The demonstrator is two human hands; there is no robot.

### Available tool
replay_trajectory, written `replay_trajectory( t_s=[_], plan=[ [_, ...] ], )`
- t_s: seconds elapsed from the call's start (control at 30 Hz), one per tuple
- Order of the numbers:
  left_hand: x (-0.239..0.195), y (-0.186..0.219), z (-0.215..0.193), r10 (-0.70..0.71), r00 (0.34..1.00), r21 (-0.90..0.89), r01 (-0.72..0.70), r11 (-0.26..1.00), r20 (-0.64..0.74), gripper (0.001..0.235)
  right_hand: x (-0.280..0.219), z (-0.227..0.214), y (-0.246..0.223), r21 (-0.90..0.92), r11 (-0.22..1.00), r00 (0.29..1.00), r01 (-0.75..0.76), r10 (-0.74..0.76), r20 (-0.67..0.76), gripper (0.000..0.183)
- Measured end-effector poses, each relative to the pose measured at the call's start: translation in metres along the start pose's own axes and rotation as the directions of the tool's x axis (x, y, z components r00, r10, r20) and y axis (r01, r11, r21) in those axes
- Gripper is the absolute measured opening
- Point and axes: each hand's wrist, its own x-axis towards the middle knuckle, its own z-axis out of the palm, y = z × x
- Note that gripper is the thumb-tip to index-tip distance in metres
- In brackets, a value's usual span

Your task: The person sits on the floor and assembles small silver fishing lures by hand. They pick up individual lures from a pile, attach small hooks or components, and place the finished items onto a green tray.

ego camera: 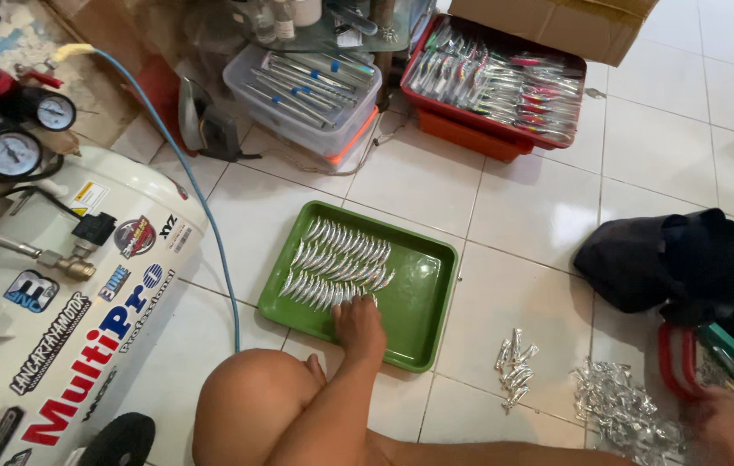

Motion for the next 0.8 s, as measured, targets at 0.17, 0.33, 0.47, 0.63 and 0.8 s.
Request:
replay_trajectory(
  t_s=[0.17,0.33,0.47,0.63,0.8],
  plan=[
    [0.002,0.0,0.003,0.018,1.0,-0.04,-0.018,0.999,-0.005,0.004,-0.039,-0.011,-0.061,0.685,0.655,0.928,-0.319,0.072,0.365,0.028],
    [-0.005,0.027,-0.017,0.051,0.998,-0.079,-0.054,0.995,-0.038,0.021,0.013,0.07,-0.023,0.474,0.862,0.901,-0.179,-0.05,0.431,0.047],
    [-0.039,0.084,-0.074,0.153,0.987,-0.322,-0.13,0.938,0.047,0.028,0.012,0.073,-0.019,0.563,0.814,0.99,-0.142,0.13,0.061,0.036],
    [-0.049,0.12,-0.06,0.152,0.912,-0.279,-0.043,0.959,0.381,0.057,-0.044,-0.055,-0.107,0.493,0.869,0.969,0.031,0.095,-0.229,0.027],
    [-0.056,0.128,-0.073,0.311,0.843,-0.476,-0.076,0.876,0.439,0.031,-0.103,-0.109,-0.234,0.671,0.735,0.952,-0.099,-0.126,0.278,0.033]
  ],
)
